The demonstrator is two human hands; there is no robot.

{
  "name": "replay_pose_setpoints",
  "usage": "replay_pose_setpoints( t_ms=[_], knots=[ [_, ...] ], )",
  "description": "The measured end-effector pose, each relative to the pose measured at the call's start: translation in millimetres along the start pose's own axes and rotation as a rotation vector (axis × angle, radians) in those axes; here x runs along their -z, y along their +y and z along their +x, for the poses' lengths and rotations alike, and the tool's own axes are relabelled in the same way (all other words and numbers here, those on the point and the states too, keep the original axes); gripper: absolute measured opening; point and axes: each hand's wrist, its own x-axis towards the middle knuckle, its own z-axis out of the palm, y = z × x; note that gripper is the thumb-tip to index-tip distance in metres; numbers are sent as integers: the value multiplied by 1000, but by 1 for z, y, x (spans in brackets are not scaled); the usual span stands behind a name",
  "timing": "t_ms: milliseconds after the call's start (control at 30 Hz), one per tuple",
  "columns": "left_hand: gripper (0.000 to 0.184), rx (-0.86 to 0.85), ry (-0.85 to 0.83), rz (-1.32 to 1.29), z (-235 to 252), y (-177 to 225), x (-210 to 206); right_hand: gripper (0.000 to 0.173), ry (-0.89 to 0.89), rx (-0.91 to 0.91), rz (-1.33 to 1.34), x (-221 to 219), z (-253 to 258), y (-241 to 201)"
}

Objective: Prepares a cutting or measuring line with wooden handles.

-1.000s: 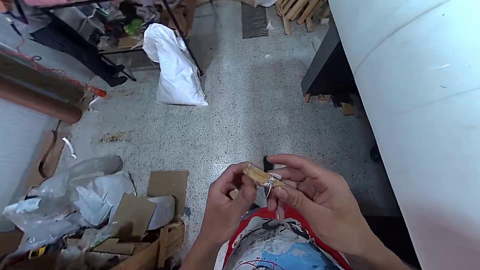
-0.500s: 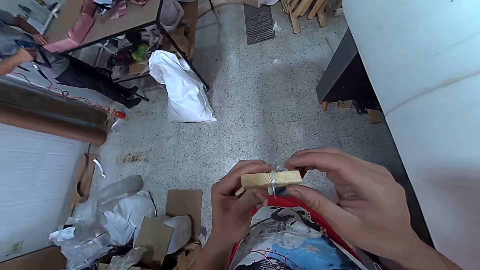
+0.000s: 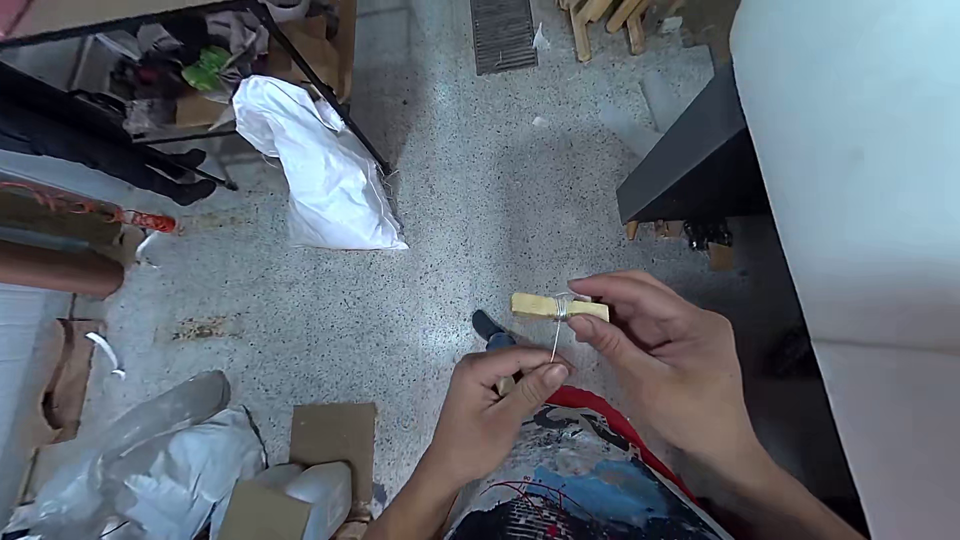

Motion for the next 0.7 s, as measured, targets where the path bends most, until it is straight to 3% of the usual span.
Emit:
replay_pose_setpoints(
  t_ms=[200, 300, 400, 533, 700],
  knots=[
    [27, -19, 40, -24, 62, 10, 74, 20, 67, 54, 65, -37, 86, -3],
    [23, 94, 63, 107, 90, 16, 104, 17, 102, 117, 144, -47, 111, -5],
    [32, 235, 163, -173, 117, 20, 132, 23, 142, 118, 211, -50, 132, -4],
    [34, 328, 416, -521, 138, 7, 190, 38, 64, -1, 316, -30, 164, 3],
    [43, 383, 685, -496, 129, -23, 259, 31, 146, -15, 269, 33, 203, 11]
  ],
)
